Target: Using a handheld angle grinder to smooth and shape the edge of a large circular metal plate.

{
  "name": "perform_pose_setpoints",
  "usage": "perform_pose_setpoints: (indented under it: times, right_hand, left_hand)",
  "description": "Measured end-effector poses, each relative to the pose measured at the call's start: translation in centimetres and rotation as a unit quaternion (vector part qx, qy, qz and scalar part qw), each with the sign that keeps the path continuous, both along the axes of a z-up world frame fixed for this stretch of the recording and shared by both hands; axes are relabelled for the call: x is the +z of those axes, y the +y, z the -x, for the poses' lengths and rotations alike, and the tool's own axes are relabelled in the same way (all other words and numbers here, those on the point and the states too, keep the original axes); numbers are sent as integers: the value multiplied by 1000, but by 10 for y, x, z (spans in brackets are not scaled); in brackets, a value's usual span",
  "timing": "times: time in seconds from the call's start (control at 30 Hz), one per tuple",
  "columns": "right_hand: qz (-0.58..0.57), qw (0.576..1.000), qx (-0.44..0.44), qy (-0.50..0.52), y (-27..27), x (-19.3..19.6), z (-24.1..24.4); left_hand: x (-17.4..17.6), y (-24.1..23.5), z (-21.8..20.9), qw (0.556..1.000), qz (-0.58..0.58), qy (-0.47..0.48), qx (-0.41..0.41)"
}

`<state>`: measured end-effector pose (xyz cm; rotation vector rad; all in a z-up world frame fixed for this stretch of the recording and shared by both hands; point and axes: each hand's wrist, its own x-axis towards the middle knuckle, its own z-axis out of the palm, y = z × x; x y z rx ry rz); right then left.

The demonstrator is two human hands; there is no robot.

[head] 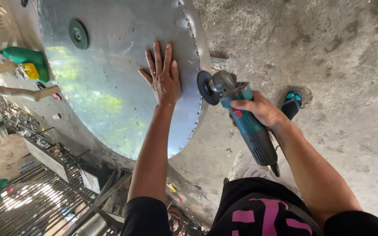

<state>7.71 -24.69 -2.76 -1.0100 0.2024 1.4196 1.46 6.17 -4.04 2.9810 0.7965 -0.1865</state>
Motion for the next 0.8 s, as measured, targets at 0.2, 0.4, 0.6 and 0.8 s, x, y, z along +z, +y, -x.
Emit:
perform_pose_setpoints:
  times: [0.2, 0.4, 0.6, 0.8]
  right_hand:
    - [3, 1000, -9, 3, 5, 6, -10]
    - [-8, 999, -8, 42, 1, 5, -3]
    - [-10, 999, -5, 49, -1, 0, -5]
    - [-22, 999, 4, 30, 4, 5, -16]
  left_hand:
    - [0, 0, -1, 1000, 8, -5, -3]
    - [0, -1, 1, 1000, 4, 1, -4]
    - [0, -1, 0, 1000, 5, 2, -6]
    - [3, -2, -1, 1000, 4, 1, -7]
